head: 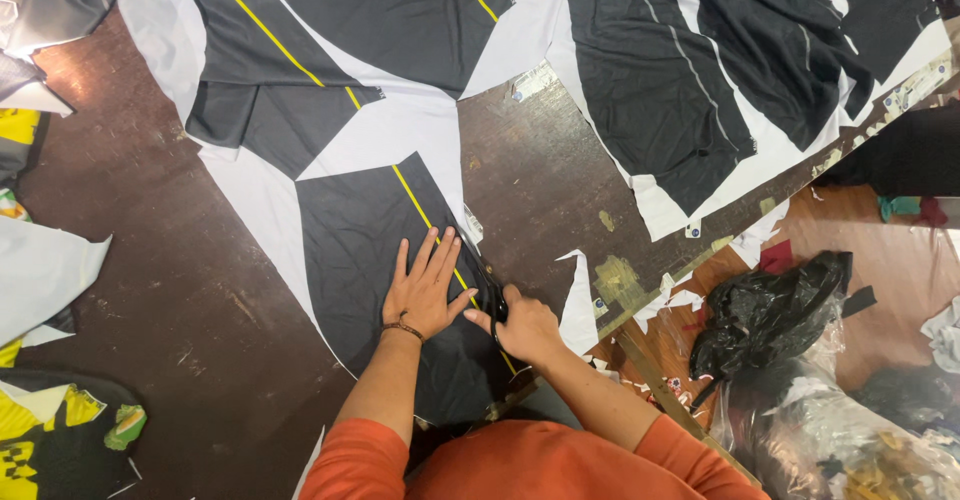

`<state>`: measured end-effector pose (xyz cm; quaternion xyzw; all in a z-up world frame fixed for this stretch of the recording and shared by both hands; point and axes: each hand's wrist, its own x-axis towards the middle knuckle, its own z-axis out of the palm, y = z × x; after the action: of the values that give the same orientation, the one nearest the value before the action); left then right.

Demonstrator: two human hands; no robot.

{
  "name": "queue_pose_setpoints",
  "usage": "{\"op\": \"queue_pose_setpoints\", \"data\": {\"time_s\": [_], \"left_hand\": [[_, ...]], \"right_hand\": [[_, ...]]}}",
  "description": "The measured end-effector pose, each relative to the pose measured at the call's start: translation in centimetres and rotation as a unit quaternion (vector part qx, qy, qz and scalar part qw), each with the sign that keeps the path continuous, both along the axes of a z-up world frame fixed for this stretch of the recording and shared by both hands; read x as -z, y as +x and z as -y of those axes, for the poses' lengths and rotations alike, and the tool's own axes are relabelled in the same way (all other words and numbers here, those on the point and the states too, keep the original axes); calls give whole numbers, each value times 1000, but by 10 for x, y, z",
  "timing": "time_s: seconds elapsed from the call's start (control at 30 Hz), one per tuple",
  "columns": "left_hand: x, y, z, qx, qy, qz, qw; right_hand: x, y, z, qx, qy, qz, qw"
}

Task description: The person uses shears to cut black fabric pieces laid out on a table, following yellow guide lines. The person repeatedly cuts along the edges of the fabric, separating the pieces from the surrounding material.

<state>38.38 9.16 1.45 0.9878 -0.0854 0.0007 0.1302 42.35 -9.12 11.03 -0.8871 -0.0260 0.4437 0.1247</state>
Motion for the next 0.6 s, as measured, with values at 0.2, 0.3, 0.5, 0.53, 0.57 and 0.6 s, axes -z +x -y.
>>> {"op": "queue_pose_setpoints", "data": {"time_s": [0.2, 0.3, 0.5, 0.53, 0.57, 0.6], "left_hand": [[-1, 1, 1, -4, -8, 28, 1000], [1, 0, 1, -8, -14, 37, 999], [2, -1, -1, 9, -3, -18, 1000], [0, 0, -2, 8, -2, -18, 1000], [-1, 0, -2, 8, -1, -22, 1000], [-2, 0, -1, 8, 1, -26, 1000]], "right_hand": [[38, -7, 11, -15, -22, 24, 999], [27, 2, 1, -30, -28, 22, 999], [12, 21, -15, -58, -26, 20, 998], [11, 21, -15, -59, -26, 20, 998], [11, 21, -14, -58, -23, 19, 998], [10, 20, -13, -57, -21, 18, 998]]}}
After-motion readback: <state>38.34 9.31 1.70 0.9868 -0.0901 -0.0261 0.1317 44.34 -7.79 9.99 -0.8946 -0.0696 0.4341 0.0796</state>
